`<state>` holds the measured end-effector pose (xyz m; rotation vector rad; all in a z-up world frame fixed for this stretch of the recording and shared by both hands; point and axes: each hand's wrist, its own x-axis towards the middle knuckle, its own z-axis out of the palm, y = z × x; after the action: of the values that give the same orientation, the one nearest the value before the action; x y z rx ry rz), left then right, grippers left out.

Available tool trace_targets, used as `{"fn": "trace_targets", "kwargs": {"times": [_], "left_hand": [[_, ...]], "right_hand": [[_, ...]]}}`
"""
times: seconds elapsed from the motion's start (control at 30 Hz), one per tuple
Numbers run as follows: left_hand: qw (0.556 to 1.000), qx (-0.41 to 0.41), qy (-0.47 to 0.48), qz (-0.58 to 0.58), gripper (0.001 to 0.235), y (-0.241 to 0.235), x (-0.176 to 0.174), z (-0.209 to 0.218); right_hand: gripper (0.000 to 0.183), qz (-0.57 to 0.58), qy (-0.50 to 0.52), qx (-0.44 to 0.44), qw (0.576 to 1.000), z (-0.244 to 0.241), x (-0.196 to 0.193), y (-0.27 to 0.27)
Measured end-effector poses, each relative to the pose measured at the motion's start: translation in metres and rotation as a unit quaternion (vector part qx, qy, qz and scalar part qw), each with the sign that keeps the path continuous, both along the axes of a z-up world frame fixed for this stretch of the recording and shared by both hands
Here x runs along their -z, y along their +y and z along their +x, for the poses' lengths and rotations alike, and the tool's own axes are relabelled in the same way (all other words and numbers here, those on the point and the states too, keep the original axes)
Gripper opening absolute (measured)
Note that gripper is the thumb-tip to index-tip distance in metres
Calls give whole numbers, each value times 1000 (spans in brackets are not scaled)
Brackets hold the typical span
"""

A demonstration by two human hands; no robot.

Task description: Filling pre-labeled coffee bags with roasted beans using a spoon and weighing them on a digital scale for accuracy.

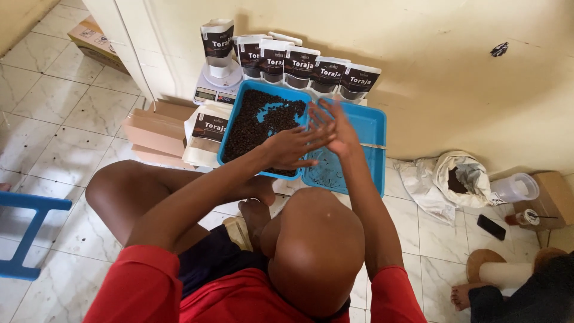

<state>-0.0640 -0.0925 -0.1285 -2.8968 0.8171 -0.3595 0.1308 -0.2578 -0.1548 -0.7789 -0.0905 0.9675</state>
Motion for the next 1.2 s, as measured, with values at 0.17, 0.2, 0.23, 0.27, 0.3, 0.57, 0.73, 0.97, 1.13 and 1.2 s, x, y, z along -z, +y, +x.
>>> {"fn": "trace_targets", "kwargs": {"times": [0.17,0.2,0.23,0.27,0.3,0.57,0.73,0.97,1.13,1.2], "left_hand": [[978,-47,50,198,37,51,82,18],[981,-53,-12,186,58,59,85,14],[981,-54,-11,186,58,62,69,13],[986,-89,12,144,80,65,53,12],[986,-126,38,99,107,66,39,8],[972,-211,33,103,12,157,-51,-23],[938,-267,-137,172,79,243,-83,-81],[867,-484,-17,-115,24,317,-30,-149],[837,-536,39,-104,33,328,48,-146],[845,-510,24,-161,22,332,87,-137]], "right_hand": [[65,-9,-14,78,997,35,-44,-11],[54,-46,-75,78,993,38,-56,-10],[54,-46,-74,77,993,39,-65,-7],[35,-64,-95,82,990,41,-75,-3],[18,-84,-115,85,986,41,-83,1],[47,-263,-381,72,883,25,-141,40],[147,-359,-488,-113,787,-22,-201,51],[65,-437,-771,-350,303,18,-144,50],[68,-471,-713,-438,279,-12,-113,54],[68,-472,-692,-472,274,-6,-80,49]]}}
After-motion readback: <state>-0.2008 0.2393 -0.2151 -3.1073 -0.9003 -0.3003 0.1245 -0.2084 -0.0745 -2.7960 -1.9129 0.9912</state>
